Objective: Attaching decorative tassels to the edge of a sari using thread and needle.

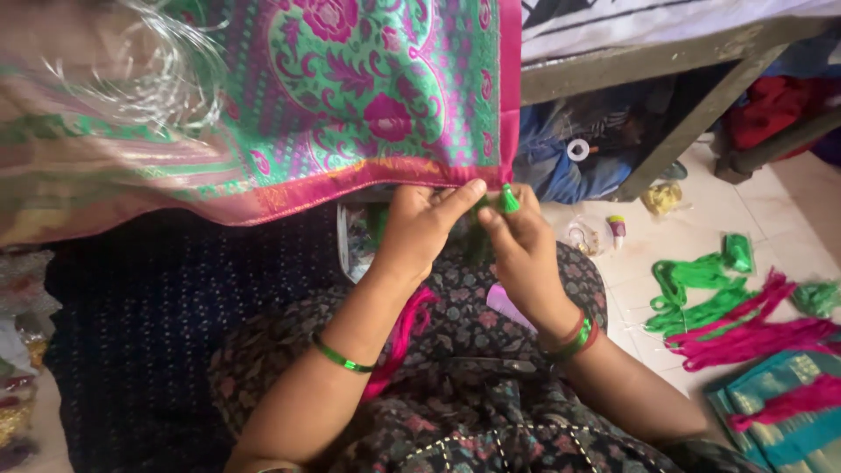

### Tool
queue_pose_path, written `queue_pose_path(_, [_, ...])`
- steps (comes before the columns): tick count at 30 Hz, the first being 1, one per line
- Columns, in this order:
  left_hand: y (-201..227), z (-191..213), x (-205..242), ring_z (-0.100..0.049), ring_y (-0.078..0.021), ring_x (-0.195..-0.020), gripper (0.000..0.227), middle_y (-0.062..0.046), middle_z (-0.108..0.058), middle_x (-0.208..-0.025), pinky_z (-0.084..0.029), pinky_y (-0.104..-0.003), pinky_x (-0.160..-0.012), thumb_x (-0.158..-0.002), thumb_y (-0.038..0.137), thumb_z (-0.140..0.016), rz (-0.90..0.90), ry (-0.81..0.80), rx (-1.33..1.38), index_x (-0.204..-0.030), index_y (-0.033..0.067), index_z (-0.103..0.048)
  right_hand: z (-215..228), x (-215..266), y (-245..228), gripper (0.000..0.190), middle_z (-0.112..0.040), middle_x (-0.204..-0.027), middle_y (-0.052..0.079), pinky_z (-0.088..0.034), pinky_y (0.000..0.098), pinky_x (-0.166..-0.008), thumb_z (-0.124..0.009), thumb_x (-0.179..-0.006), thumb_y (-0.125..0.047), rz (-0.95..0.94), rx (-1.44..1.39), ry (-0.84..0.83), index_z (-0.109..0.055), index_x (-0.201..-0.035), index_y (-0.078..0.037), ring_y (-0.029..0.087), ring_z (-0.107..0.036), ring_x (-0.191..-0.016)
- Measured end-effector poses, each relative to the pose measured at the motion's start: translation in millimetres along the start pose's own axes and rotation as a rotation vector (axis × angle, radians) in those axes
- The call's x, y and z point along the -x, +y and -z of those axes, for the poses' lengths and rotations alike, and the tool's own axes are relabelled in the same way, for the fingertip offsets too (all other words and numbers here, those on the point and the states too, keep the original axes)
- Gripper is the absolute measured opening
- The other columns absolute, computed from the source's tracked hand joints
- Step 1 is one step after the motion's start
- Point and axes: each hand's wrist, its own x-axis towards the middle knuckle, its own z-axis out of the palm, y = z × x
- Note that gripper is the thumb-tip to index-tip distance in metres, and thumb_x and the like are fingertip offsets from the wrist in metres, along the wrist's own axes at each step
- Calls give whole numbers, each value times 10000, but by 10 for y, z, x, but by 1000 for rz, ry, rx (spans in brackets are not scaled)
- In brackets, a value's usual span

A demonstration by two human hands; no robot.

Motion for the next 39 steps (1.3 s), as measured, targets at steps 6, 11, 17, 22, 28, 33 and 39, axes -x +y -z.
queue_pose_path(6, [-129,91,-99,-647,-80,-1015,230,-4,-707,-1114,-524,-273,-901,-953,45,-734,-92,34,-43,-1177,15,-691,370,252,455,227,-631,-1115,87,-505,313,-880,-678,-965,-91,-67,172,-104,-642,-1168,4,184,-617,-1018])
queue_pose_path(11, [-221,101,-159,-663,-122,-1068,217,-21,-715,-1128,-526,-309,-961,-966,77,-710,-81,43,-115,-1173,13,-690,1032,1049,1543,689,-584,-1288,200,-544,484,-864,-819,-728,-356,-56,1100,-525,-553,-1305,-88,428,-599,-1124])
queue_pose_path(17, [-190,3,-143,-635,-123,-1121,314,-29,-682,-1208,-500,-311,-980,-945,97,-667,-27,53,-17,-1252,31,-647,1166,1235,1651,474,-660,-1198,93,-573,436,-896,-688,-877,-384,-373,1179,-654,-607,-1320,-240,342,-678,-1079])
queue_pose_path(22, [-131,90,-220,-647,-126,-1068,270,-26,-703,-1137,-512,-322,-965,-942,113,-697,-85,30,-179,-1190,7,-678,994,568,543,382,-641,-1113,149,-553,437,-771,-698,-834,-179,53,990,-588,-653,-1210,-131,350,-671,-923])
queue_pose_path(28, [254,105,-283,-703,-167,-879,202,-61,-783,-935,-541,-338,-828,-867,197,-738,290,-49,-342,-954,23,-792,683,-320,-1097,523,-644,-959,41,-491,409,-714,-663,-792,-99,879,1216,-400,-661,-1316,-101,225,-613,-836])
queue_pose_path(33, [250,195,-344,-703,-122,-867,242,-49,-793,-931,-525,-330,-822,-816,222,-746,346,-17,-364,-943,27,-814,718,-284,-996,502,-650,-966,27,-466,348,-686,-675,-832,-129,1151,1357,-471,-671,-1329,-61,173,-611,-823])
queue_pose_path(39, [278,106,-314,-725,-178,-810,269,-100,-787,-906,-537,-363,-810,-833,225,-751,461,-29,-279,-934,-21,-791,700,-245,-1167,429,-641,-1038,27,-473,339,-711,-694,-918,-167,1289,1388,-368,-646,-1337,-89,179,-642,-906])
